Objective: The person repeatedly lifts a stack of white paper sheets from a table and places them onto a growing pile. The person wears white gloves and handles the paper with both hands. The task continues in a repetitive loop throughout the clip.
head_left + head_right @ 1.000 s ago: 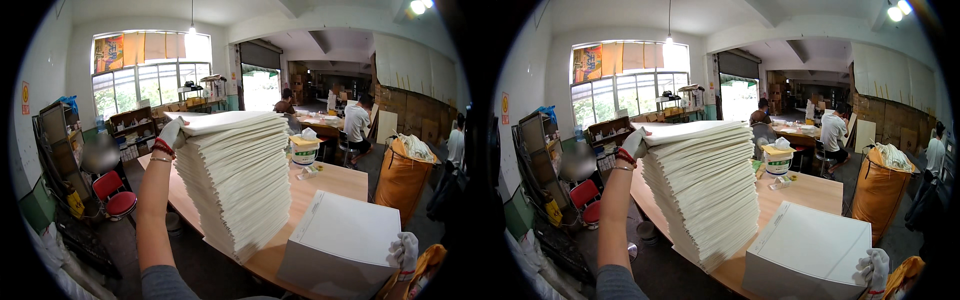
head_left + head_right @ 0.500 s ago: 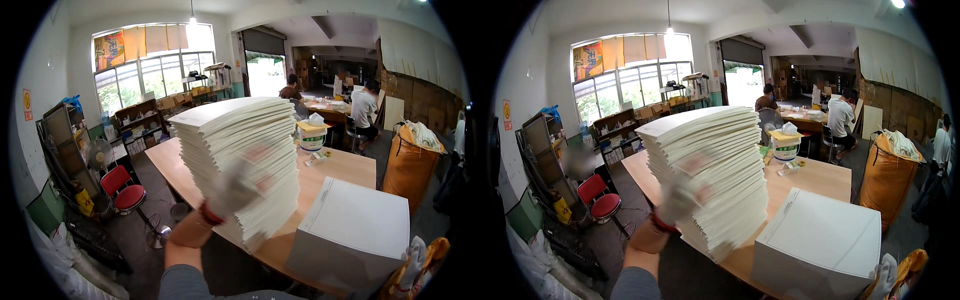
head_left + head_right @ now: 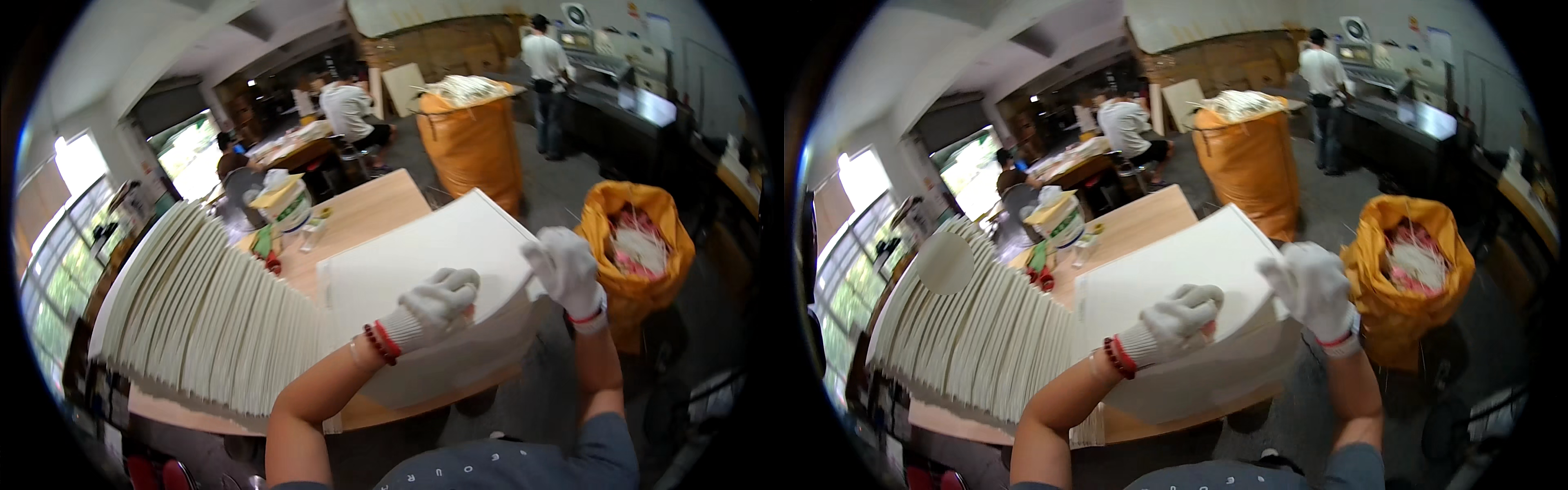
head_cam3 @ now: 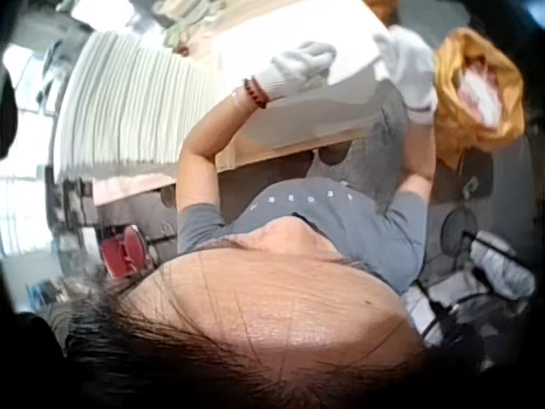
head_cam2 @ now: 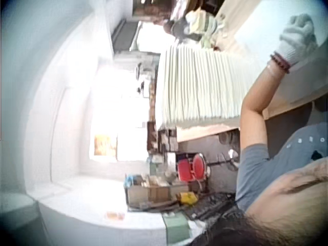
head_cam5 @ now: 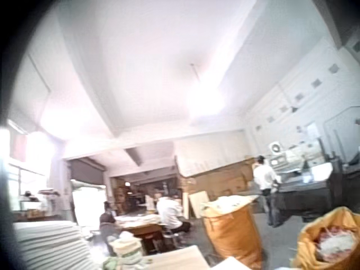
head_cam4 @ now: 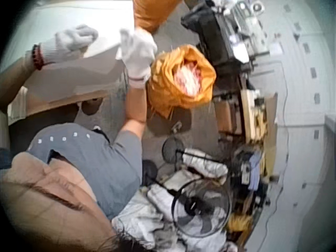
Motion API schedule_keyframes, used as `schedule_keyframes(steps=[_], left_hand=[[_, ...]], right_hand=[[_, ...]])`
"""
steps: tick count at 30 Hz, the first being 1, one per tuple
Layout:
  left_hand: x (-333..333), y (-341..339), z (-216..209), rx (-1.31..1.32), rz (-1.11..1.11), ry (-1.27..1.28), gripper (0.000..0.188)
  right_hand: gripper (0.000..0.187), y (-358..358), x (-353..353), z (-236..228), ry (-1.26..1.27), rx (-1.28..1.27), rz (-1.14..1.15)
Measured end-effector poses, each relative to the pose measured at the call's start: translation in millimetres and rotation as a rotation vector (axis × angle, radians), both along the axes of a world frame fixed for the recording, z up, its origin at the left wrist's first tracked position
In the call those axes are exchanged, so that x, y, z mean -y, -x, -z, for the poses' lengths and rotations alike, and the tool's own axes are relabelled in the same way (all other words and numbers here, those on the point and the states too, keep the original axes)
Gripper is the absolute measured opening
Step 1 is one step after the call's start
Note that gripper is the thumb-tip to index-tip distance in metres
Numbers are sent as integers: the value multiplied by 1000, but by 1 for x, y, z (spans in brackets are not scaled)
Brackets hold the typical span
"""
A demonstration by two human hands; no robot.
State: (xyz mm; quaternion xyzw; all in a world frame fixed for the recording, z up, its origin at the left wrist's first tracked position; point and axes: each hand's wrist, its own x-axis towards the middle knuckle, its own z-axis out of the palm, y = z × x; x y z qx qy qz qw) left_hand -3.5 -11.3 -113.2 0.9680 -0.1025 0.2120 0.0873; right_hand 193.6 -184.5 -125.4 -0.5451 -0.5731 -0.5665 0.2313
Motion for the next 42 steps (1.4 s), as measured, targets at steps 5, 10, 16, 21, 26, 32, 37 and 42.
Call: schedule_keyframes(steps=[5,10,16,21,26,32,37,42], left_hand=[[-2,0,-20,-10,128,264,3],[1,4,-32,-147,-59,512,11],[0,6,-37,-259,-165,482,16],[-1,9,-27,-92,-41,387,49],[1,5,-30,-64,11,332,49],[3,6,-35,-93,-54,325,47],[-2,3,-32,-27,62,215,46],[-3,3,-28,-84,46,358,45]], right_hand=[[21,9,-41,-23,-39,-126,-223],[30,3,-38,-10,38,-311,-67],[25,-4,-34,-5,25,-369,-166],[28,-6,-31,-11,134,-590,-306],[31,-1,-36,-4,-4,-387,-159],[37,-8,-32,9,-10,-334,-147],[35,-12,-35,8,36,-386,-277],[25,-1,-32,-4,67,-565,-237]])
